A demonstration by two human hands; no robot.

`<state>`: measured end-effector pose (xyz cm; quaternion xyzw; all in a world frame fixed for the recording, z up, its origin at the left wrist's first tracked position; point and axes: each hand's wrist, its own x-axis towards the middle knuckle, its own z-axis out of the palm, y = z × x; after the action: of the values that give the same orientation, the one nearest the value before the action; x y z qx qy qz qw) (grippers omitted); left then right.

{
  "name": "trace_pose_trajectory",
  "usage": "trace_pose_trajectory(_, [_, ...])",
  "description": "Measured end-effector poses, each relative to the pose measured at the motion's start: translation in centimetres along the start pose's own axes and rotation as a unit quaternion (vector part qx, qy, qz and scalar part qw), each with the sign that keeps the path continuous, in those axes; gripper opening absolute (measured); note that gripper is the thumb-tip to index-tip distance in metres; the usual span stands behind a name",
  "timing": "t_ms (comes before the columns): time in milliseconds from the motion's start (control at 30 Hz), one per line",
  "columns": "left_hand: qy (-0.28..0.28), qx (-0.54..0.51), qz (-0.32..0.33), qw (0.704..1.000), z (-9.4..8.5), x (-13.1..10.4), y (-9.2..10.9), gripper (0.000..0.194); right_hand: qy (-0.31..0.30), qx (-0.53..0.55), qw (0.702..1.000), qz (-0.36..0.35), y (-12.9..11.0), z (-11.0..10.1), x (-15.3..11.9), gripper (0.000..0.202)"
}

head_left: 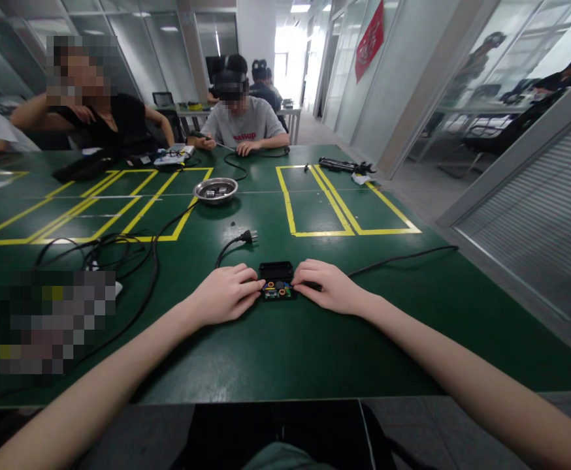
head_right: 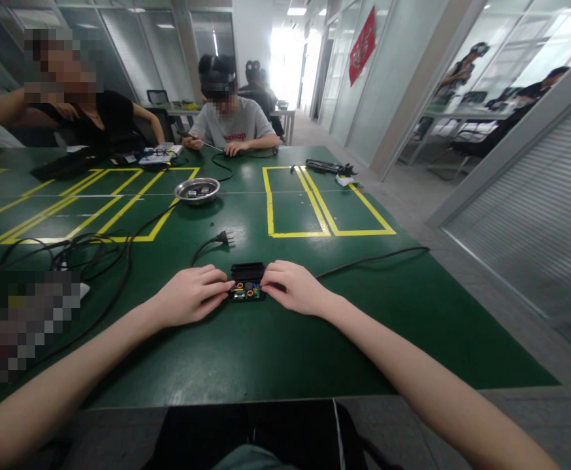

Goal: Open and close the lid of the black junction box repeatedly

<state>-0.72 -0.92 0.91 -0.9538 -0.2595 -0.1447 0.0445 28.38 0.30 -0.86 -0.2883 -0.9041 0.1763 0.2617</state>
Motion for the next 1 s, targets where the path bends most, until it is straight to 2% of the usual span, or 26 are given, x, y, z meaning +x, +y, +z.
trace_pose_trajectory(100, [0.043,-0.046,-0.037,0.997,0.3,0.2,0.0,0.031,0.084,0.029,0.995,0.048,0.3,0.6,0.2,0.014])
trace_pose_trajectory(167, [0.071,-0.072,-0.091,0.991,0.7,0.4,0.0,0.041,0.118,0.001,0.989,0.089,0.7,1.1,0.4,0.021])
trace_pose_trajectory(267, [0.057,-0.093,-0.161,0.981,1.5,0.6,-0.1,0.085,0.094,-0.027,0.988,0.123,1.2,1.8,0.7,0.030])
trace_pose_trajectory(300, [0.039,-0.104,-0.170,0.979,1.8,0.6,-0.1,0.093,0.081,-0.017,0.988,0.127,1.3,1.9,0.8,0.028])
trace_pose_trajectory(367, [0.022,-0.139,-0.172,0.975,2.3,0.6,-0.1,0.097,0.066,0.030,0.988,0.138,1.3,1.9,0.8,0.027])
trace_pose_trajectory(533, [0.051,-0.225,-0.166,0.959,2.4,0.5,0.4,0.090,0.079,0.160,0.972,0.152,0.7,1.5,0.8,0.033])
trace_pose_trajectory(633, [0.061,-0.268,-0.149,0.950,2.2,0.5,0.7,0.078,0.066,0.152,0.976,0.144,0.2,1.4,0.9,0.024])
trace_pose_trajectory(767, [0.067,-0.282,-0.140,0.947,2.2,0.6,0.8,0.072,0.047,0.139,0.973,0.180,-0.2,1.3,0.9,0.019])
trace_pose_trajectory(1000, [0.080,-0.277,-0.139,0.947,1.6,0.7,1.0,0.058,0.082,0.245,0.947,0.193,-0.6,1.8,0.8,0.025])
